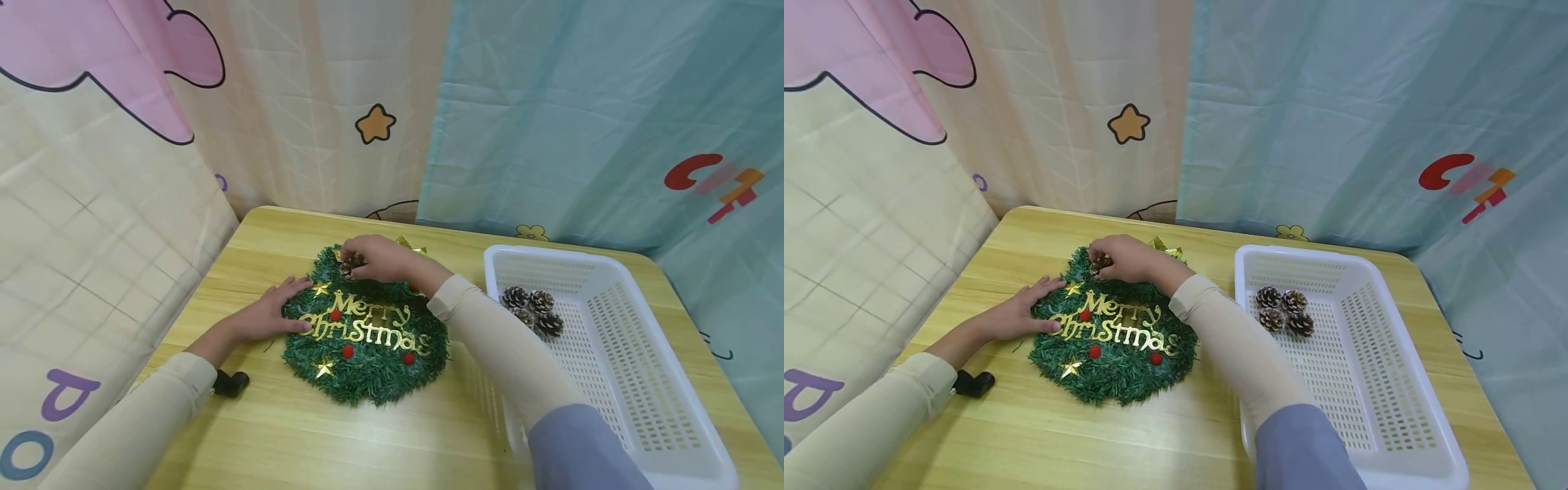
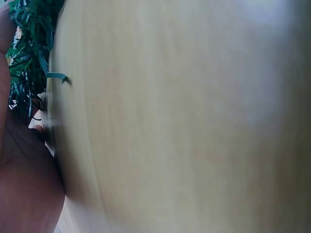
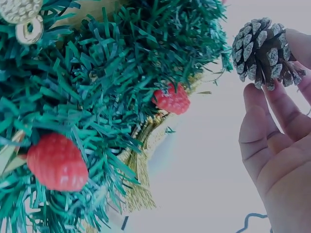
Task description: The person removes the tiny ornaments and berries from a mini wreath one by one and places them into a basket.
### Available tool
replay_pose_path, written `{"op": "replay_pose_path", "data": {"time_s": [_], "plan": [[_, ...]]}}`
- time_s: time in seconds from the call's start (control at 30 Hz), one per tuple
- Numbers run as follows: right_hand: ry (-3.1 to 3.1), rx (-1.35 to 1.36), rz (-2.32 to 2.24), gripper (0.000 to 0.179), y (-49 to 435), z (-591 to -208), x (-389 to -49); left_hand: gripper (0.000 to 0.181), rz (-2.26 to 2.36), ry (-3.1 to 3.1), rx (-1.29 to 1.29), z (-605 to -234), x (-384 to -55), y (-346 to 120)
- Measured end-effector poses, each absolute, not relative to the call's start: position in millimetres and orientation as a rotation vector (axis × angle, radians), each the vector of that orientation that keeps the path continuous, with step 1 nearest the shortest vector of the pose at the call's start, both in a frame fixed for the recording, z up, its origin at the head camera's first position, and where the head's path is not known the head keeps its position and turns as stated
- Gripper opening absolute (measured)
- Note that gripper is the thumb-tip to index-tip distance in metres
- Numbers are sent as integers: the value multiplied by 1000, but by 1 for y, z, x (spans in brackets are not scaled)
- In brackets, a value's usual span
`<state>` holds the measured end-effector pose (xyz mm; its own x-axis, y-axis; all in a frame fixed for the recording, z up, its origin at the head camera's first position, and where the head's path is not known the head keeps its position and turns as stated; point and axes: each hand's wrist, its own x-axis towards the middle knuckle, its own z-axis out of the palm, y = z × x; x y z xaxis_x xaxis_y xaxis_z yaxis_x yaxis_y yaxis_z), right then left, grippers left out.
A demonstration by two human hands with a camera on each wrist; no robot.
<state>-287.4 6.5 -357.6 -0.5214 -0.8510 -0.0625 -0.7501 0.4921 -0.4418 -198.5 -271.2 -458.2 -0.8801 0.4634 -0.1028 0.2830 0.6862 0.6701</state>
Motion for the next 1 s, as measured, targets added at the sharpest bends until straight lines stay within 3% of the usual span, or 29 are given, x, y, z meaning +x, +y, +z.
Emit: {"op": "replay_pose_path", "data": {"time_s": [1.0], "plan": [[2478, -1487, -489, 24, 43, -322, -246, 92, 969, 2643, 620, -460, -199, -273]]}}
